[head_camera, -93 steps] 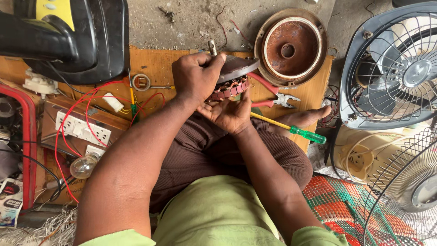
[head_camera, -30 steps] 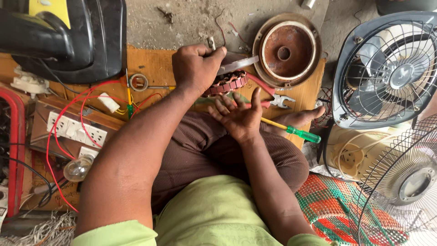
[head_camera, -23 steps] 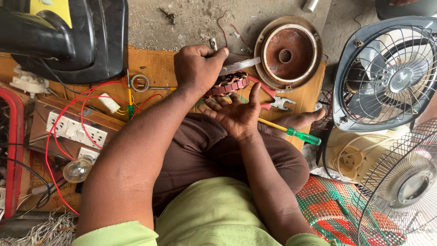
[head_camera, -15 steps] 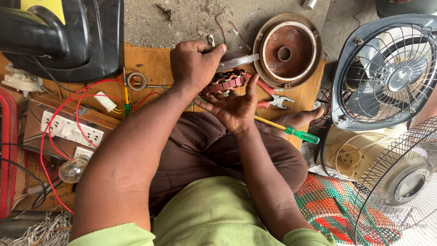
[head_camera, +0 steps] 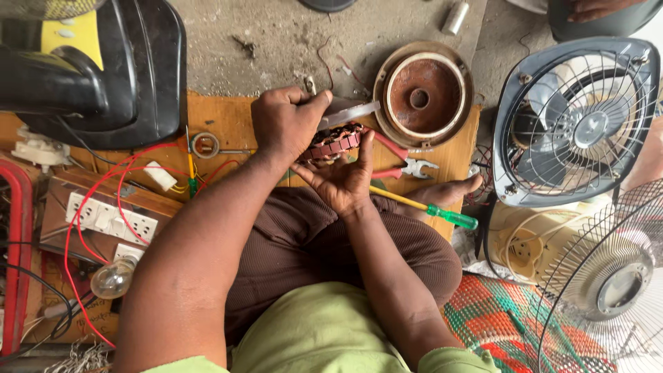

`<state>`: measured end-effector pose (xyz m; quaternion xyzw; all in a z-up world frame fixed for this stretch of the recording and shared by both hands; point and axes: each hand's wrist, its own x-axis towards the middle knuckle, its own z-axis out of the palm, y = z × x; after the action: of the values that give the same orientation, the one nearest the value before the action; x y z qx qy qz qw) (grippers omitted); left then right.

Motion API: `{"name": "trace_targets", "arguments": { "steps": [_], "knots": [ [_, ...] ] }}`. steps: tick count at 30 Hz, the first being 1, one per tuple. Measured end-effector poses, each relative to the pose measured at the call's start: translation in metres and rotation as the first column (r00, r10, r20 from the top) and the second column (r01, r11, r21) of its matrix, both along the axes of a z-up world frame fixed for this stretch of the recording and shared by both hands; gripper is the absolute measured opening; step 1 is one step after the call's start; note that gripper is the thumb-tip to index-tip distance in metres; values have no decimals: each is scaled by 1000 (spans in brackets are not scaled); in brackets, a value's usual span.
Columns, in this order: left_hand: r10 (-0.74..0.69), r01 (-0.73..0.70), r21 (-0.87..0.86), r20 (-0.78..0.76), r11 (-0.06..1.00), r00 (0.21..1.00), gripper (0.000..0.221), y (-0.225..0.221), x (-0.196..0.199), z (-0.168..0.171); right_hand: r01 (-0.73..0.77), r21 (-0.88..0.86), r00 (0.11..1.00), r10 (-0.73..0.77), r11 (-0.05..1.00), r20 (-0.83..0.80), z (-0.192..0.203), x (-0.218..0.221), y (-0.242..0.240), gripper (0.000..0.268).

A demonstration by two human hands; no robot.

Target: The person is repairing a fan motor. They hold the motor, rotate it to inspect the copper windings, and use pliers to adjust wires connected to the central shaft.

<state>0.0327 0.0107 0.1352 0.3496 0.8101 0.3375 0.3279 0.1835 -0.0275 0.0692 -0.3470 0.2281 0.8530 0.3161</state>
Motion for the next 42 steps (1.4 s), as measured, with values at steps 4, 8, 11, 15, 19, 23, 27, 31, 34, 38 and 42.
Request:
{"name": "trace_targets", "arguments": {
  "steps": [4, 8, 11, 15, 19, 23, 27, 31, 34, 38, 42],
  "knots": [
    [-9, 9, 8, 16, 1000, 1000, 31, -3, 5, -1, -36, 28, 998, 35, 999, 45, -9, 1, 2, 129],
    [-30, 30, -8, -47, 1000, 998, 33, 0, 3, -6, 6, 59, 997, -1, 998, -84, -22, -3, 7, 122],
    [-41, 43, 23, -64, 999, 997, 34, -5, 10, -6, 6, 64, 992, 2, 998, -123, -29, 4, 1, 116],
    [-157, 157, 13, 14, 987, 987, 37, -1, 6, 9, -48, 51, 998, 49, 998, -25, -28, 11, 2, 113],
    [50, -56, 9, 339, 998, 939, 34, 22, -26, 7, -87, 116, 987, 101, 989, -124, -29, 21, -4, 111],
    [202, -286, 91, 508, 954, 837, 35, 70, -63, -2, -135, 222, 990, 138, 966, 4, -21, 39, -6, 108],
    [280, -429, 21, 728, 903, 626, 44, 110, -74, -20, 11, 179, 999, -6, 984, -32, -13, 75, -18, 97],
    [309, -599, 51, 819, 799, 483, 45, 143, -60, -50, 68, 209, 979, -106, 976, 175, 2, 140, -18, 97],
    [-6, -656, 322, 901, 682, 435, 43, 154, -52, -61, 85, 239, 953, -148, 967, 263, 19, 179, -21, 97],
    [-14, -653, 270, 929, 708, 369, 35, 129, -61, -44, 115, 244, 934, -188, 963, 303, 28, 194, -45, 97],
    [5, -561, 271, 897, 782, 441, 34, 42, -84, -18, 125, 255, 933, -201, 959, 299, 24, 206, -57, 97]
  ]
}}
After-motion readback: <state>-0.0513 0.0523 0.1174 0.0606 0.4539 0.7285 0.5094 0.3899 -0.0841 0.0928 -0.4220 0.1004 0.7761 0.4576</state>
